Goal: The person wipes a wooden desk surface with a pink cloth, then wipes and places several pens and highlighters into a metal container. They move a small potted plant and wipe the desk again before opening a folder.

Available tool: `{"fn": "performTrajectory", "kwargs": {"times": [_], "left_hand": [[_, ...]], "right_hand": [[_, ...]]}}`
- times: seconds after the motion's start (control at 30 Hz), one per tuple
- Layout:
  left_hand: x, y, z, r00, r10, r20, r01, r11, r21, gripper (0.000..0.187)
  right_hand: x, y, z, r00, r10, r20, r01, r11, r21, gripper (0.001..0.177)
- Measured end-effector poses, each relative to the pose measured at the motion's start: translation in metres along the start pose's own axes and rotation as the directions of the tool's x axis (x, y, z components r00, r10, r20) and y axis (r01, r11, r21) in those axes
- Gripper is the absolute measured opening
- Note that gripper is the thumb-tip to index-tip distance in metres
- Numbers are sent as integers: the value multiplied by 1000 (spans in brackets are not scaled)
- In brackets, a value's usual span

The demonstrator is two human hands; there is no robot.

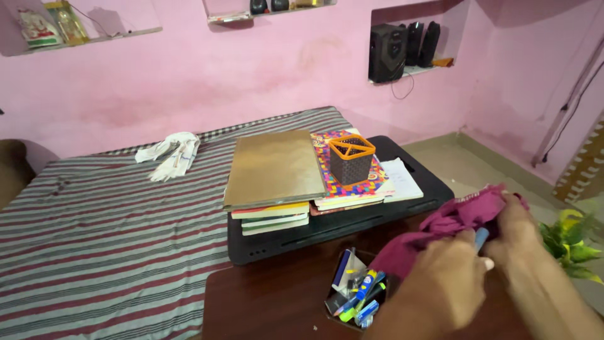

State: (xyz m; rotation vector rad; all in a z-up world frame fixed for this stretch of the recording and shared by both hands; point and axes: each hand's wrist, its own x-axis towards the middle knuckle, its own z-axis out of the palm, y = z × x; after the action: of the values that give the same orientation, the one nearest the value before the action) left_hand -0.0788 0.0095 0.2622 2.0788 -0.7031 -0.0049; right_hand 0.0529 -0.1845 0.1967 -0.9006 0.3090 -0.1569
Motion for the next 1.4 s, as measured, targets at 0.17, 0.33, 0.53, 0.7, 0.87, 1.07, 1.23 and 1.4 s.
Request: {"fn": "performTrajectory", "kwargs": {"times": [0.17,0.33,0.53,0.7,0.87,1.07,1.23,1.4], "left_hand": [[7,-29,-34,984,131,-119,-177,727,-663,23],[11,-31,-52,849,39,-527,-227,927,-298,21],[27,-41,-103,754,7,-657,30,999,45,32],[31,-55,-128,966,161,-201,-248,794,-555,64],[11,-81,-114,984,168,-61,-85,139,-987,56],[52,-151,-58,907,-401,-134,-15,285,-958,31],[52,-253,-31,728,-557,-399,304,784,-541,26],[29,-296,19,791,-579,-199,611,769,191,42]], "right_hand": [[-29,-10,51,986,76,-148,-81,996,-31,33],[-70,-3,109,994,9,111,39,906,-421,36],[-98,11,144,562,-467,683,825,382,-418,41],[-107,11,154,767,-403,499,534,-30,-845,32],[-88,4,148,861,-204,465,467,-44,-883,42],[-58,30,97,900,144,412,437,-292,-851,43],[-48,39,40,919,338,205,347,-442,-827,50],[-33,40,-9,954,284,98,218,-428,-877,47]]}}
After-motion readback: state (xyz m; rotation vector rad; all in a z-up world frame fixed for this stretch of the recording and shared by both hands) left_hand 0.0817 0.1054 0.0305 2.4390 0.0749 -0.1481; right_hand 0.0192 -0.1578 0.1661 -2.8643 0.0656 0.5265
